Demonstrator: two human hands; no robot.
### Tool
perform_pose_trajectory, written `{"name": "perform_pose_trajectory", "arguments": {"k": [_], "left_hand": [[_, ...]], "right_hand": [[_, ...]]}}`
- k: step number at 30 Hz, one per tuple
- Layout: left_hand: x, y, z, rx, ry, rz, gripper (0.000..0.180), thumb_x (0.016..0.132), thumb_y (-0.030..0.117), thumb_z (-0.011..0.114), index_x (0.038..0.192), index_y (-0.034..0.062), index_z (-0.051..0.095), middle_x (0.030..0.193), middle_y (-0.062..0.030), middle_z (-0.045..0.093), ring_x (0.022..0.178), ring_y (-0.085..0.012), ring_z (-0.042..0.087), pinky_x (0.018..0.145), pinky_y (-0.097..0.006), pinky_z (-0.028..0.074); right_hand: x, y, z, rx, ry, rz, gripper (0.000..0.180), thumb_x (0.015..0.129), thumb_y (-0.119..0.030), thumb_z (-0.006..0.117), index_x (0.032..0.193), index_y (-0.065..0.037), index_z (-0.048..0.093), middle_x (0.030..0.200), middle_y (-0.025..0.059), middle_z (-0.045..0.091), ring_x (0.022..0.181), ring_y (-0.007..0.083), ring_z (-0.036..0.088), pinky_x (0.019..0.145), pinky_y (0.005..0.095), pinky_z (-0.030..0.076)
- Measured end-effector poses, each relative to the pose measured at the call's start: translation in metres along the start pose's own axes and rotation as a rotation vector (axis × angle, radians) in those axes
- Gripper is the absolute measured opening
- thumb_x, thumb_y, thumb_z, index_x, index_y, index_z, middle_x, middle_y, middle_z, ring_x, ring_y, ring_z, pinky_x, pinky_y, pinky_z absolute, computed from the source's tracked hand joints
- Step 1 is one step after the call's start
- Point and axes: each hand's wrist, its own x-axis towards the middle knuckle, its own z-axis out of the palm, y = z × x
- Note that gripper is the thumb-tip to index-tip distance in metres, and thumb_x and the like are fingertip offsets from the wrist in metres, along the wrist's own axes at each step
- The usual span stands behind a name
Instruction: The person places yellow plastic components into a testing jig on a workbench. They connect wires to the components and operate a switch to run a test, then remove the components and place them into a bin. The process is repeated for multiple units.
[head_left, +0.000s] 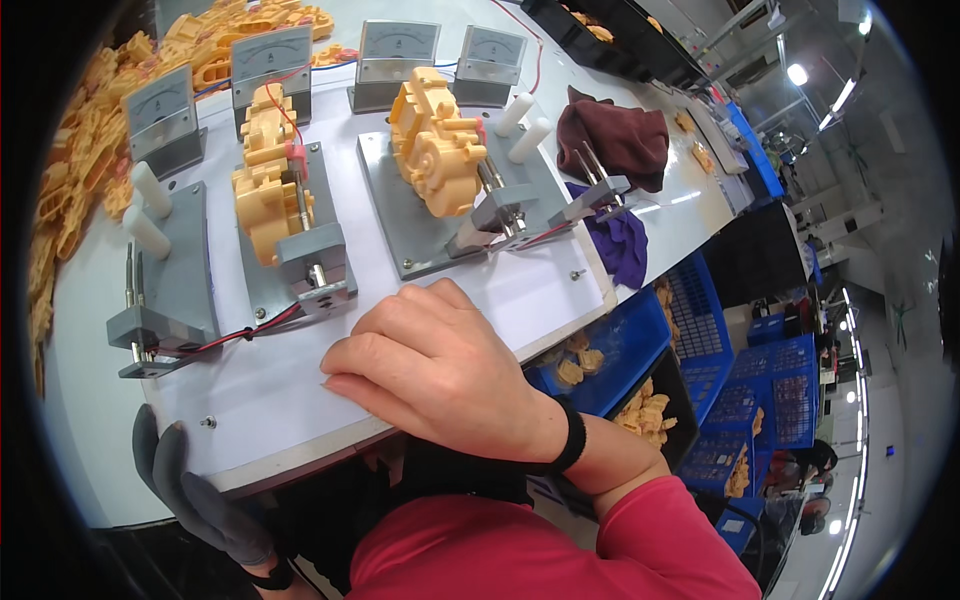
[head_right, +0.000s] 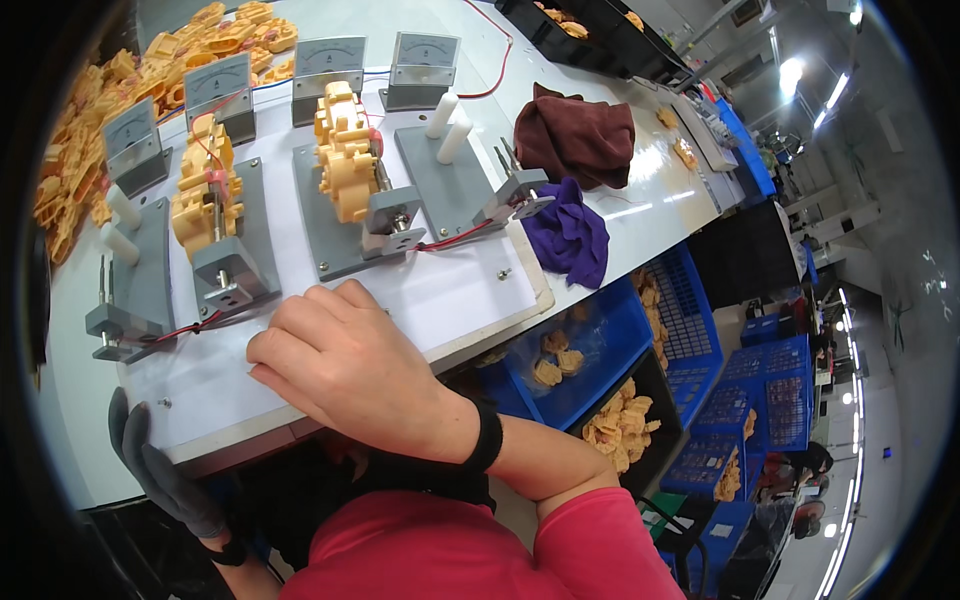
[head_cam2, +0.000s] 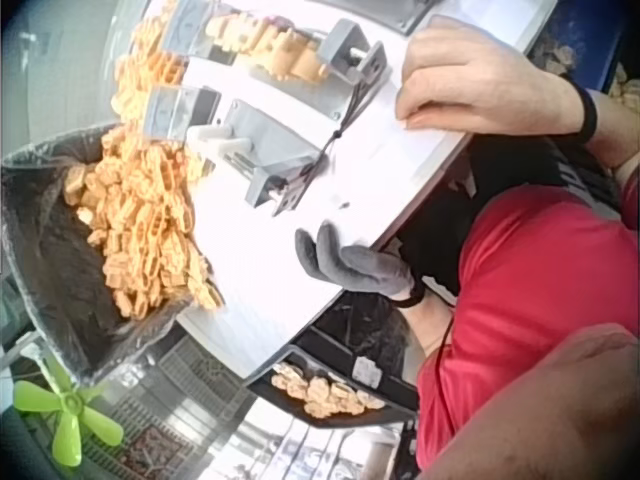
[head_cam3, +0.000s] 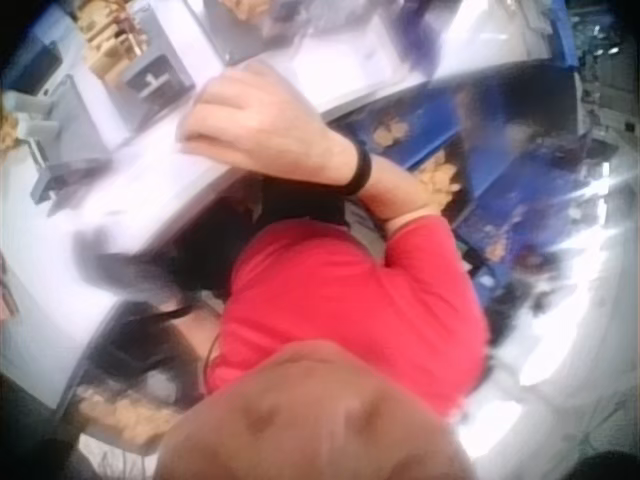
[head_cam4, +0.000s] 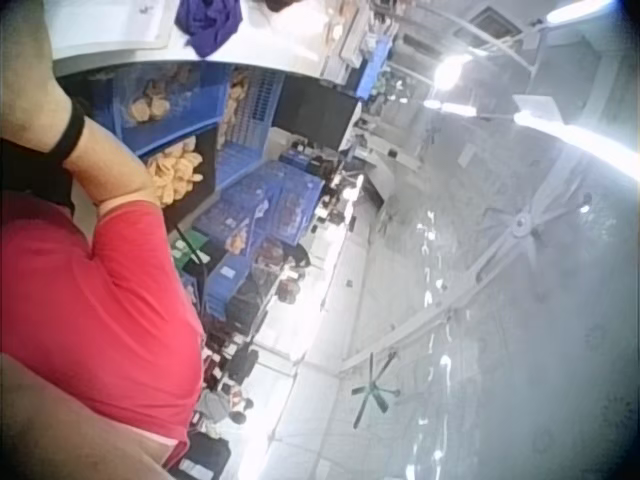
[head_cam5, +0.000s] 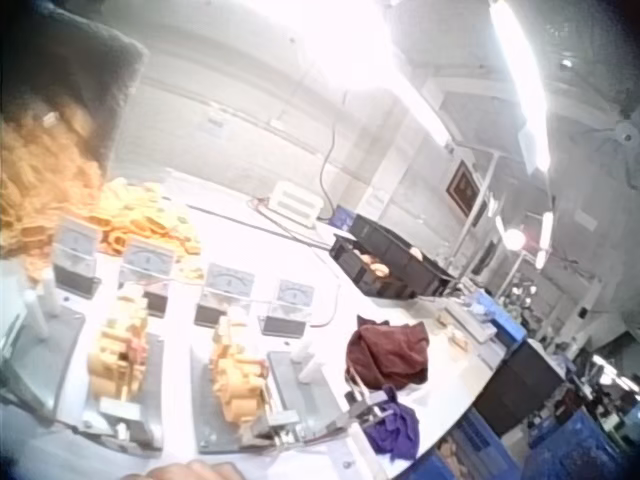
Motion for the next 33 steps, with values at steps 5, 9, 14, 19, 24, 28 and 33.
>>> {"name": "perform_pose_trajectory", "arguments": {"k": [5,9,14,19,24,28,33], "left_hand": [[-0.001,0.000,0.000,0.030,0.008,-0.002,0.045,0.100,0.027,0.032,0.128,-0.0030,0.053,0.146,-0.0244,0.042,0.136,-0.0378,0.042,0.113,-0.052,0.035],[-0.001,-0.001,0.000,0.040,0.009,-0.006,0.045,0.100,0.026,0.032,0.127,-0.0035,0.054,0.146,-0.0246,0.043,0.135,-0.0382,0.043,0.112,-0.052,0.035],[0.000,0.000,-0.003,0.089,0.003,0.011,0.045,0.099,0.025,0.033,0.125,-0.0044,0.055,0.144,-0.0258,0.044,0.135,-0.0387,0.043,0.112,-0.052,0.035],[0.001,0.001,-0.005,0.069,-0.026,0.030,0.043,0.098,0.026,0.039,0.122,-0.0054,0.057,0.140,-0.0286,0.047,0.132,-0.0396,0.045,0.111,-0.050,0.035],[0.000,-0.002,-0.012,0.101,-0.085,0.052,0.043,0.100,0.027,0.037,0.124,-0.0027,0.057,0.143,-0.0247,0.046,0.134,-0.0367,0.044,0.113,-0.049,0.032],[0.001,-0.001,-0.011,0.069,-0.076,0.065,0.041,0.099,0.026,0.039,0.123,-0.0018,0.058,0.141,-0.0254,0.047,0.133,-0.0375,0.045,0.113,-0.050,0.032],[0.002,0.000,-0.009,0.047,-0.046,0.041,0.039,0.092,0.025,0.049,0.118,0.0001,0.062,0.136,-0.0261,0.050,0.129,-0.0391,0.048,0.110,-0.049,0.036]], "right_hand": [[0.000,0.004,0.000,0.031,0.008,-0.027,0.018,0.077,-0.013,0.080,0.090,-0.012,0.068,0.081,-0.0012,0.057,0.075,0.0184,0.056,0.070,0.0327,0.040],[0.001,0.004,-0.001,0.017,-0.006,-0.054,0.017,0.077,-0.012,0.080,0.089,-0.012,0.068,0.081,-0.0014,0.057,0.075,0.0179,0.056,0.070,0.0327,0.040],[0.002,0.002,-0.001,0.011,-0.027,-0.052,0.018,0.076,-0.013,0.081,0.089,-0.012,0.068,0.082,-0.0017,0.058,0.074,0.0178,0.056,0.069,0.0320,0.039],[0.002,0.002,0.000,-0.020,-0.025,-0.049,0.022,0.072,-0.011,0.084,0.089,-0.013,0.071,0.081,-0.0019,0.060,0.072,0.0176,0.057,0.067,0.0319,0.038],[0.001,0.000,-0.001,-0.049,-0.081,-0.035,0.025,0.069,-0.009,0.086,0.090,-0.013,0.072,0.080,-0.0018,0.062,0.072,0.0175,0.057,0.067,0.0324,0.039],[0.001,0.000,0.000,-0.060,-0.082,-0.059,0.022,0.075,-0.010,0.082,0.093,-0.013,0.070,0.081,-0.0017,0.060,0.072,0.0175,0.057,0.067,0.0315,0.038],[0.001,-0.001,0.000,-0.076,-0.076,-0.052,0.024,0.074,-0.009,0.083,0.093,-0.013,0.070,0.083,-0.0018,0.062,0.073,0.0174,0.058,0.067,0.0321,0.039]]}}
